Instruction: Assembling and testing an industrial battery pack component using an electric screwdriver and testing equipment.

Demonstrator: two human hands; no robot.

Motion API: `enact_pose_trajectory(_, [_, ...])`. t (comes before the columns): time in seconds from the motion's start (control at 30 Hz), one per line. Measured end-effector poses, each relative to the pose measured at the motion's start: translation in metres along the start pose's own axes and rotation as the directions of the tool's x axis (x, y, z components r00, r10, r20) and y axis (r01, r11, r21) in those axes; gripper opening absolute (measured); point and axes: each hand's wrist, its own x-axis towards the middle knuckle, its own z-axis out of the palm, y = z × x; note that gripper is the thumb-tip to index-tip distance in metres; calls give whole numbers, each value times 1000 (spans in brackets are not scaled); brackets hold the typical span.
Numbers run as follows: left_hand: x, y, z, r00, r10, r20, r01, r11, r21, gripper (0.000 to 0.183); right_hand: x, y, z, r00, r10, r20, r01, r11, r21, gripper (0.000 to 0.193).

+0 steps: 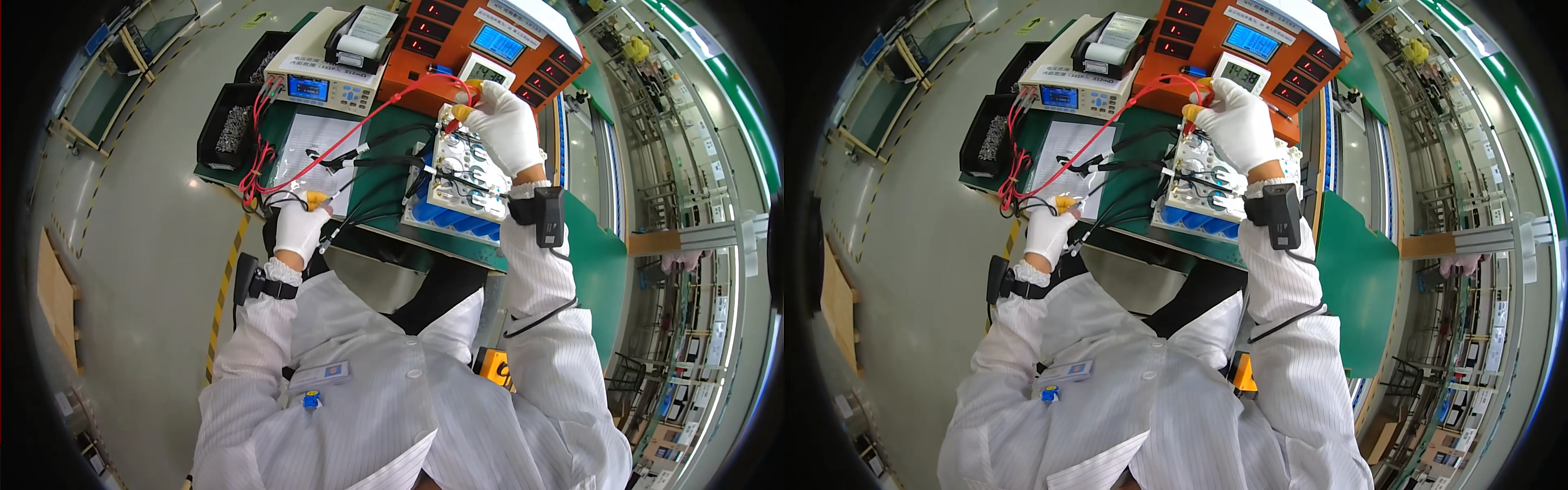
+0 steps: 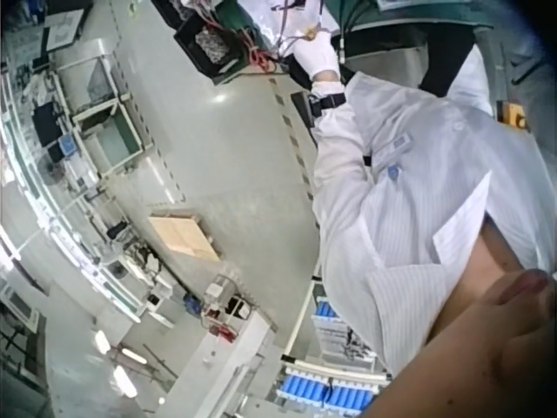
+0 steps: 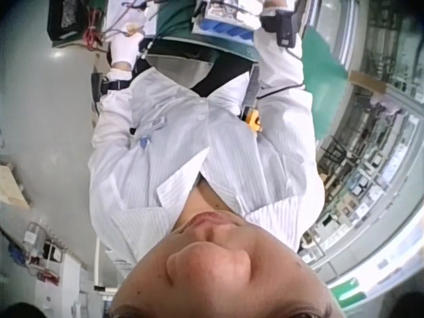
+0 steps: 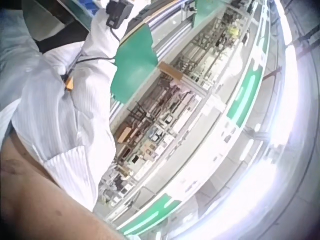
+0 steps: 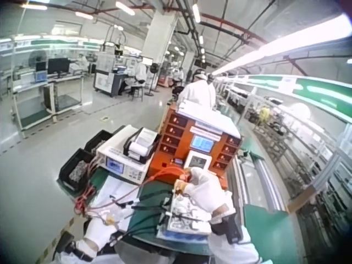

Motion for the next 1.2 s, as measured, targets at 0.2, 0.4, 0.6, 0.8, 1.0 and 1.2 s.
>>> enact_pose_trajectory(0.2, [-1, -7, 2, 996, 78, -49, -71, 990, 120, 22, -1, -1, -3, 993, -75, -92, 60, 985, -163, 33])
enact_pose_trajectory(0.4, [4, -7, 3, 963, 237, -133, -187, 933, 308, 20, 7, 4, 4, 999, 44, -25, -44, 999, -11, 34])
enact_pose_trajectory(0.6, [6, -10, 2, 799, 598, -70, -463, 684, 564, 24, 15, -4, -9, 997, 24, -74, -1, 955, 296, 31])
enact_pose_trajectory(0.8, [-1, -9, 6, 926, 376, -26, -277, 726, 629, 20, 30, 17, -4, 997, -26, -77, 17, 994, -104, 29])
enact_pose_trajectory(1.0, [1, -10, 5, 895, 446, -31, -349, 740, 574, 20, 31, 22, -5, 996, 49, 70, -54, 996, 71, 27])
enact_pose_trajectory(1.2, [1, -7, 13, 931, 358, -72, -302, 867, 397, 20, 37, 23, -19, 988, 126, 89, -102, 965, -241, 46])
